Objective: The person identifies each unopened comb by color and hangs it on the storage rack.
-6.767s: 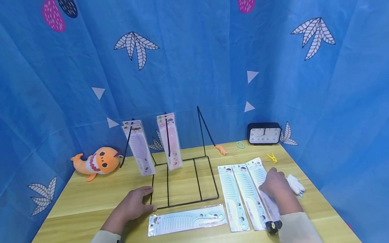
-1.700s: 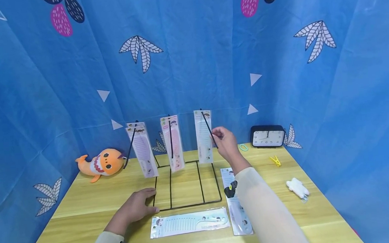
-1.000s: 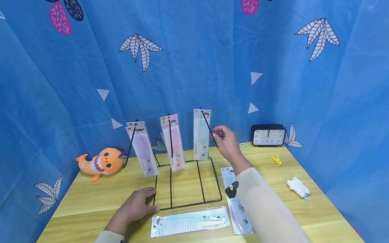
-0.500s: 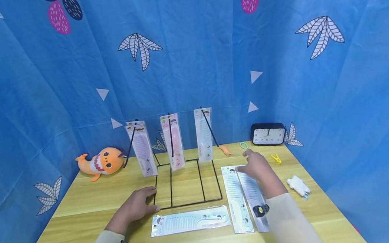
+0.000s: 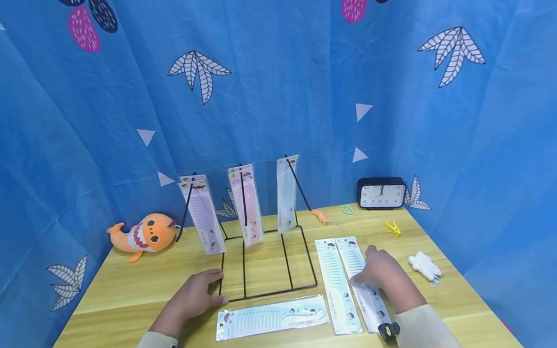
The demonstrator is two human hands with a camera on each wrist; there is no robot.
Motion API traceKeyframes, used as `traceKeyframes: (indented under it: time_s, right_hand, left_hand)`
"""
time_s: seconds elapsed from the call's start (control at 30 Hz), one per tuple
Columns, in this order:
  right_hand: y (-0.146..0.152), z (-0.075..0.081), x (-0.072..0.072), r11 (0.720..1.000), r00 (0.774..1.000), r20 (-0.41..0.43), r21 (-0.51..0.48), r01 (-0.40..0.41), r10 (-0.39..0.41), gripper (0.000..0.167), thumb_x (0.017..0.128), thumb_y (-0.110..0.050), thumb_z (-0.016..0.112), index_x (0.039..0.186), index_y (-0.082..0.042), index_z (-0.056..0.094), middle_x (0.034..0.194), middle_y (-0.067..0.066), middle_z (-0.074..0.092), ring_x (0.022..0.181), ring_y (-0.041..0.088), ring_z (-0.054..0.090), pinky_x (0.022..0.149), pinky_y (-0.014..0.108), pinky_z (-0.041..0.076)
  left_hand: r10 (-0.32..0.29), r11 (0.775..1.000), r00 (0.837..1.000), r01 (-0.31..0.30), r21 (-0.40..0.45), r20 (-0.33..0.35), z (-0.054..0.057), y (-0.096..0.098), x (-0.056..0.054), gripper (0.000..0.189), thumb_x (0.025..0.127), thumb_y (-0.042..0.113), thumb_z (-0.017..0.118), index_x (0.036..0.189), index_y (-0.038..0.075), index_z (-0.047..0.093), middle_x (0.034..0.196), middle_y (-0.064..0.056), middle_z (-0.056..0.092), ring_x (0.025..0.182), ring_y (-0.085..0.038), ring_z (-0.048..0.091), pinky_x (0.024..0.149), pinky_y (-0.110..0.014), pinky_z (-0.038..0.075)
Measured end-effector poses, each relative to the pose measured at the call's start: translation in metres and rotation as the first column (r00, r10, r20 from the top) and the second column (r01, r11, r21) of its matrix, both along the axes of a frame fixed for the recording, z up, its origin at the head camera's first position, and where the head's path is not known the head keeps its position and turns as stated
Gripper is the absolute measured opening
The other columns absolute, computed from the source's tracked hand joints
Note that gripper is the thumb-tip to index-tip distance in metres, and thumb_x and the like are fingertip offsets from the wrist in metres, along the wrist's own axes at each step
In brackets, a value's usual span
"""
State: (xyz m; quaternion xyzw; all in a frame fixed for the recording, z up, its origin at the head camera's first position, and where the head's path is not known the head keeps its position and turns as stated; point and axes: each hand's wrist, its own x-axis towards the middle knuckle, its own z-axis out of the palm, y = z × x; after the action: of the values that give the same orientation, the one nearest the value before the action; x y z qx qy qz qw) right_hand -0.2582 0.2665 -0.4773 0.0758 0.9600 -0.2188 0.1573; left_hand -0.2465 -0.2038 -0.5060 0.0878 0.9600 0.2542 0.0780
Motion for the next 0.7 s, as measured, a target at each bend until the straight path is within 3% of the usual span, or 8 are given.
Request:
traceKeyframes:
  time_s: [0.17,0.47,0.6,0.7]
  right_hand:
    - [0.001,-0.008,-0.003,0.999,1.0,0.003,0.042,0.004,-0.004,0.106,0.085,-0.039,0.095,0.149,0.023,0.036,0.126,0.039,0.059,0.105,0.043,0.065,0.097,0.061,0.062]
    - [0.004,-0.007,-0.012,0.997,0.997,0.038,-0.006,0.074,-0.074,0.112,0.092,-0.029,0.089,0.159,0.023,0.015,0.129,0.043,0.056,0.102,0.043,0.068,0.085,0.052,0.067]
    - [0.004,-0.01,-0.015,0.994,0.993,0.044,-0.036,0.107,-0.106,0.109,0.095,-0.028,0.086,0.158,0.023,0.013,0.127,0.042,0.056,0.103,0.044,0.068,0.086,0.052,0.067]
    - [0.008,-0.013,-0.017,0.99,0.992,0.021,-0.066,0.126,-0.125,0.099,0.098,-0.024,0.08,0.157,0.023,0.016,0.134,0.045,0.053,0.114,0.05,0.065,0.097,0.059,0.063]
  left_hand:
    - [-0.008,1.0,1.0,0.008,0.014,0.005,0.0,0.0,0.001,0.071,0.091,0.028,0.091,0.149,-0.001,0.064,0.163,-0.017,0.055,0.155,-0.045,0.047,0.13,-0.062,0.039]
    - [-0.008,1.0,1.0,0.008,0.006,0.002,0.003,-0.001,-0.001,0.07,0.091,0.029,0.09,0.149,0.0,0.064,0.164,-0.016,0.056,0.155,-0.044,0.047,0.13,-0.061,0.039]
    - [-0.006,1.0,1.0,0.006,0.012,0.001,0.003,-0.001,-0.001,0.069,0.092,0.028,0.09,0.149,0.0,0.064,0.164,-0.016,0.056,0.155,-0.044,0.047,0.13,-0.061,0.039]
    - [-0.007,1.0,1.0,0.007,0.015,0.009,0.003,-0.001,-0.001,0.07,0.092,0.028,0.09,0.15,0.0,0.063,0.164,-0.016,0.055,0.155,-0.044,0.047,0.13,-0.061,0.039]
